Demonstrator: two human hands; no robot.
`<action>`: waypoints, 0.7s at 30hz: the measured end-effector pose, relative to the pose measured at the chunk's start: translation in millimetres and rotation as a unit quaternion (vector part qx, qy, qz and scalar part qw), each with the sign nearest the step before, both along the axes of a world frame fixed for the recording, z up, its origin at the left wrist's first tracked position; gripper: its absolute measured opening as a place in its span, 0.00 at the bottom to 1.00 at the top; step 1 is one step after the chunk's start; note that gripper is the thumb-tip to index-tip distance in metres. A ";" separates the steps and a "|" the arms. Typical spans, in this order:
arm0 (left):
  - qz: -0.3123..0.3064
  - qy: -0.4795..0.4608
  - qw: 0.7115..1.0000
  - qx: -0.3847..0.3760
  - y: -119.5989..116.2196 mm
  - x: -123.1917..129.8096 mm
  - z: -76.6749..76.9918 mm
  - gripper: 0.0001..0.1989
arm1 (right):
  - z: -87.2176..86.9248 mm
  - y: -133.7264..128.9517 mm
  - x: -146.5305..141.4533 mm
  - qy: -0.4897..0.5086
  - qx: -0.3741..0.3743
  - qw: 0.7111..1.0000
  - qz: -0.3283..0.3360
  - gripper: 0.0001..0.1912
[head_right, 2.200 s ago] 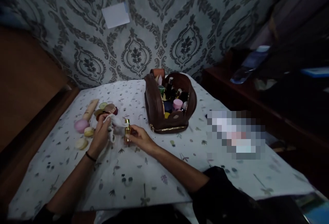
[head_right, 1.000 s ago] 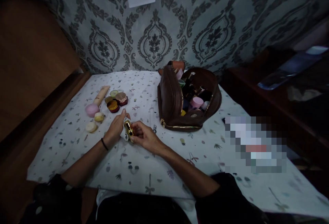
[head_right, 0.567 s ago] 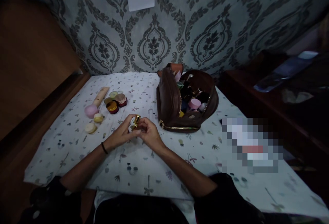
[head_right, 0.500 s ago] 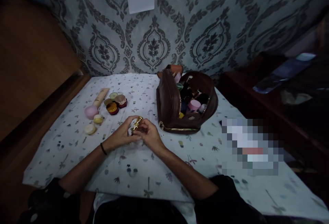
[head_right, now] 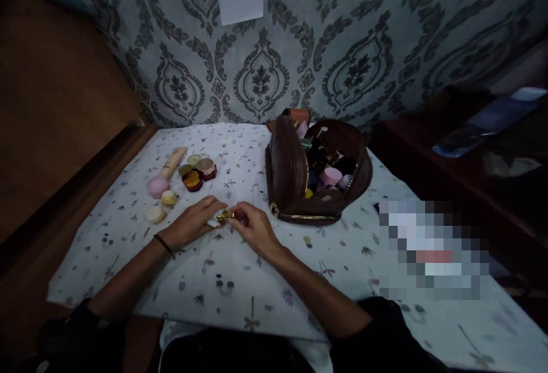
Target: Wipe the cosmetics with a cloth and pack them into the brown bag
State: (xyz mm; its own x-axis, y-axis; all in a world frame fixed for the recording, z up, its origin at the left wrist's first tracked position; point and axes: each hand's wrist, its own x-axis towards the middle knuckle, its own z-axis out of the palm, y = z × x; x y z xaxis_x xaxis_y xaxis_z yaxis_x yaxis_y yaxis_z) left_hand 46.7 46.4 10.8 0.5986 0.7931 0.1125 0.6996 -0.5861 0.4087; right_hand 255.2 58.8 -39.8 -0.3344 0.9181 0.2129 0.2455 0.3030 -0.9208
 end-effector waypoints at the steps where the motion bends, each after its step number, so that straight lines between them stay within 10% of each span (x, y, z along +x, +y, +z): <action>1: 0.002 0.002 1.000 0.001 -1.6 -1.1 -1.0 0.20 | 0.0 -0.6 0.4 -0.029 0.013 0.999 0.001 0.07; 13: 0.015 -0.003 1.000 0.014 -23.7 -34.9 -20.3 0.34 | -0.3 0.1 3.5 -0.159 0.129 0.978 0.044 0.11; 21: 0.023 0.103 0.993 0.055 -47.1 -44.8 -6.1 0.36 | 2.0 -0.4 5.6 -0.156 0.117 0.980 0.050 0.13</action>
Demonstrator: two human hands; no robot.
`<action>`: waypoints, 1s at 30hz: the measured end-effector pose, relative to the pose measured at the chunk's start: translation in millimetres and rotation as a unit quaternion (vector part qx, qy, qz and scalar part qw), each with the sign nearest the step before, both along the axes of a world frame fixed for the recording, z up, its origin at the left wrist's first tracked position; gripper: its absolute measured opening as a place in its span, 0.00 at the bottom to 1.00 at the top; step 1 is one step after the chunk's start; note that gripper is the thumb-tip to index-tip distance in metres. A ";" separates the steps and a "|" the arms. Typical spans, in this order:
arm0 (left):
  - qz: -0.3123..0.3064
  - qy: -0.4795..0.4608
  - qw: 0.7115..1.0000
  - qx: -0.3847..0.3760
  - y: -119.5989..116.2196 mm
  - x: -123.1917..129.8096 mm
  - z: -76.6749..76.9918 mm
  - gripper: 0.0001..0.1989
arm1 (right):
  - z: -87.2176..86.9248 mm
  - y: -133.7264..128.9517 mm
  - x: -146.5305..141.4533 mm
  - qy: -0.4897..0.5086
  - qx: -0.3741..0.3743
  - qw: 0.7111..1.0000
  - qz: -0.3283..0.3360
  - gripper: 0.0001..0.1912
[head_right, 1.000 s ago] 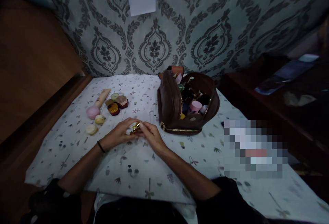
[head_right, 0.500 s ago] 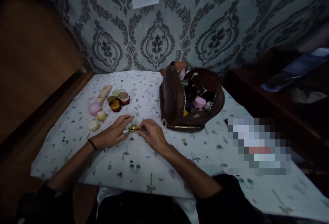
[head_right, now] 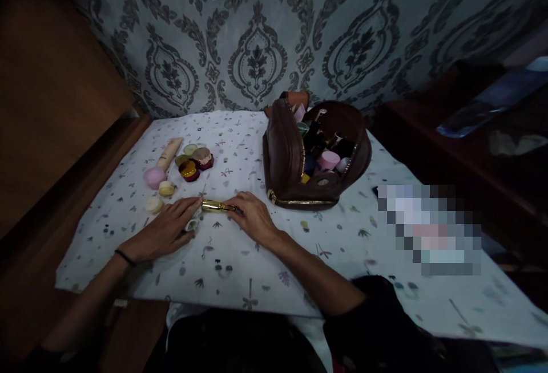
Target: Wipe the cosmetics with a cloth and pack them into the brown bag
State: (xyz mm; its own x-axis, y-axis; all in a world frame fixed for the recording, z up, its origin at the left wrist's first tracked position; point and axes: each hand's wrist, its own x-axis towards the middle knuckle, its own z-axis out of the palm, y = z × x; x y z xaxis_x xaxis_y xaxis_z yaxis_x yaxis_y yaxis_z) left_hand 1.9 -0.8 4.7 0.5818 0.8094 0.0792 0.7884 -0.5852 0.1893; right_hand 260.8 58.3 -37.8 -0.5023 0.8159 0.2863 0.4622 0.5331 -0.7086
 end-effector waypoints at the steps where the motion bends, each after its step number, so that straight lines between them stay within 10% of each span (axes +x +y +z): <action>1: -0.010 -0.009 1.000 0.000 -1.4 -3.1 0.4 0.35 | 0.1 0.0 0.2 0.003 0.000 1.000 0.001 0.13; 7: 0.008 -0.084 0.996 0.009 2.2 -9.6 2.8 0.33 | 0.1 -0.3 -0.4 0.001 -0.002 1.000 -0.008 0.13; 18: -0.016 -0.020 0.988 0.150 18.3 67.0 -14.4 0.19 | 3.1 -0.2 -3.1 -0.018 0.016 1.000 -0.003 0.03; 30: 0.049 -0.014 0.981 0.187 15.0 39.2 -21.5 0.20 | 1.8 0.4 -1.7 -0.010 0.012 1.000 0.000 0.10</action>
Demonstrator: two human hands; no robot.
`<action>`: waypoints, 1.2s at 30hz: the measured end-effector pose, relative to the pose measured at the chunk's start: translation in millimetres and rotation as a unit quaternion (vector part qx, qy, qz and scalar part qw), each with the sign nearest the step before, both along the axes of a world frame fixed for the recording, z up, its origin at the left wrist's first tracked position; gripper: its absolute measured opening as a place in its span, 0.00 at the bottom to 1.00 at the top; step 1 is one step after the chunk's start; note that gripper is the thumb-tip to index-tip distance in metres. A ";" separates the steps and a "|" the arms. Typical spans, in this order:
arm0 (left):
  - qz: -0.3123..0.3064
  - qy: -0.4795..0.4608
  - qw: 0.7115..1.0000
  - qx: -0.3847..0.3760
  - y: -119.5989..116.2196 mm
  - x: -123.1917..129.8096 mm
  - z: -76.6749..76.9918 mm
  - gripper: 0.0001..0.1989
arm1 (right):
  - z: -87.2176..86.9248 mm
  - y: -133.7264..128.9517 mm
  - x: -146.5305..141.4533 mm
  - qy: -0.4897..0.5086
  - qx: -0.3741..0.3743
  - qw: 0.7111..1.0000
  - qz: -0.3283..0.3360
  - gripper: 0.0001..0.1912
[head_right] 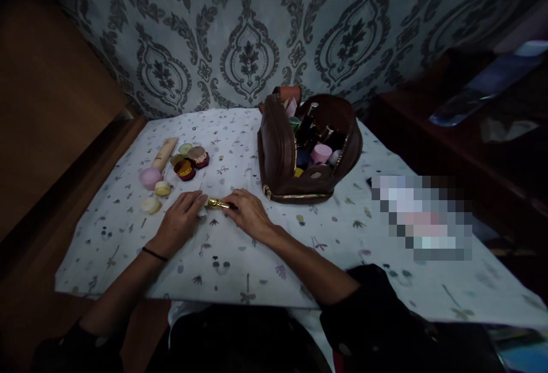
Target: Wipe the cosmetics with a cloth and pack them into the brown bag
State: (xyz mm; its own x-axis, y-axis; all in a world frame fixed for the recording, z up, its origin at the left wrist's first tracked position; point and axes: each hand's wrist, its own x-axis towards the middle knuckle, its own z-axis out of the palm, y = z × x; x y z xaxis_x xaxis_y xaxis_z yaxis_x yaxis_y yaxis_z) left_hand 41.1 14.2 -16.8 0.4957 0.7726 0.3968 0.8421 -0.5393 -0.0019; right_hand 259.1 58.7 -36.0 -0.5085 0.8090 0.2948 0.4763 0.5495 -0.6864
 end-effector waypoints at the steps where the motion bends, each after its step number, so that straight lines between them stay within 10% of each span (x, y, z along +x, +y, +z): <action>1: 0.004 -0.010 1.000 -0.003 0.3 -1.6 -0.5 0.20 | -0.4 0.1 0.2 0.000 0.001 1.000 0.000 0.10; 18: 0.053 -0.077 0.993 0.073 3.4 -2.5 -10.3 0.19 | -6.0 -0.1 0.0 0.018 0.024 1.000 -0.007 0.10; 27: -0.058 0.035 0.989 0.129 -1.4 20.7 -6.9 0.16 | -3.3 0.1 -0.2 0.018 0.028 0.999 -0.007 0.10; 36: 0.031 -0.004 0.996 0.082 2.0 7.1 -7.4 0.18 | -1.8 -0.3 0.1 0.018 0.019 1.000 -0.010 0.11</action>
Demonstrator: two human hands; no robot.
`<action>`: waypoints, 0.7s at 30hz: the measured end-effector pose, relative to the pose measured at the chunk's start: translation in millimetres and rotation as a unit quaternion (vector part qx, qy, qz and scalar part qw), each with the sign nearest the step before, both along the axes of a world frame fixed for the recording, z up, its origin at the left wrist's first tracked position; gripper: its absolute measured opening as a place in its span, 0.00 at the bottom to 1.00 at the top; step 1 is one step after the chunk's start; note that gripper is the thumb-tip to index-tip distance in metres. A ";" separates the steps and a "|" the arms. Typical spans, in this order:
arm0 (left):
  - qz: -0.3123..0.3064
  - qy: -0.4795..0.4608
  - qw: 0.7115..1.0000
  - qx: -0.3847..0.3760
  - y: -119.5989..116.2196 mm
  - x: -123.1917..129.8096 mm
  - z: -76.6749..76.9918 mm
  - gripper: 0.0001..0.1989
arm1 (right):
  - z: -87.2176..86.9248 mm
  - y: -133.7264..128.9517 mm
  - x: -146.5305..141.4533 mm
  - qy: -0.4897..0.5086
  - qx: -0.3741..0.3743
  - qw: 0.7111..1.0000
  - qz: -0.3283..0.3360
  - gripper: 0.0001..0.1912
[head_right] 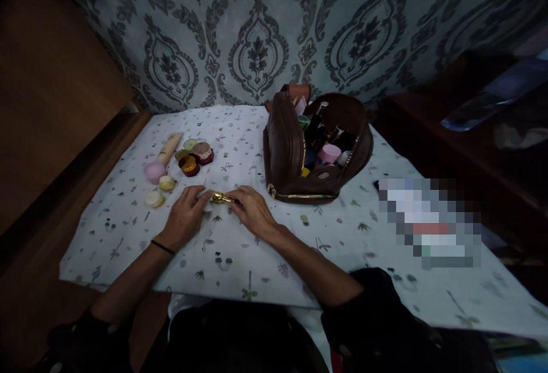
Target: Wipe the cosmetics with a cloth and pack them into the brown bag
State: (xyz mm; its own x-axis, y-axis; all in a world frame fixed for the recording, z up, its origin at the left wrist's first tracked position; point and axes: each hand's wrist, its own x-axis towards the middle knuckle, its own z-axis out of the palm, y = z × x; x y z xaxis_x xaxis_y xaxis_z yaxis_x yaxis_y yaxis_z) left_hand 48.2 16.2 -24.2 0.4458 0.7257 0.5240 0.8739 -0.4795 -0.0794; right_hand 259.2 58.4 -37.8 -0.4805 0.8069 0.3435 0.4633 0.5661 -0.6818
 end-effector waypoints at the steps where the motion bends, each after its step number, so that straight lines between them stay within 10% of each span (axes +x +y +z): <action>1: 0.006 -0.015 1.000 -0.006 0.5 -1.6 -1.4 0.18 | 0.3 0.0 -0.1 0.004 -0.004 1.000 0.002 0.11; 21: -0.027 -0.217 0.967 -0.133 -0.4 -5.5 0.2 0.18 | -0.5 0.6 0.4 0.001 -0.013 1.000 0.001 0.12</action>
State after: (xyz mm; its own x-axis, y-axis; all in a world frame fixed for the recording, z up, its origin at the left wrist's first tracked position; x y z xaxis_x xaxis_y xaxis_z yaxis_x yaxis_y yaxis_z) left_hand 42.7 15.8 -24.1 0.2674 0.8420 0.4685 0.7704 -0.4788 0.4209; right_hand 259.6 58.9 -38.3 -0.4819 0.8146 0.3227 0.4611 0.5489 -0.6972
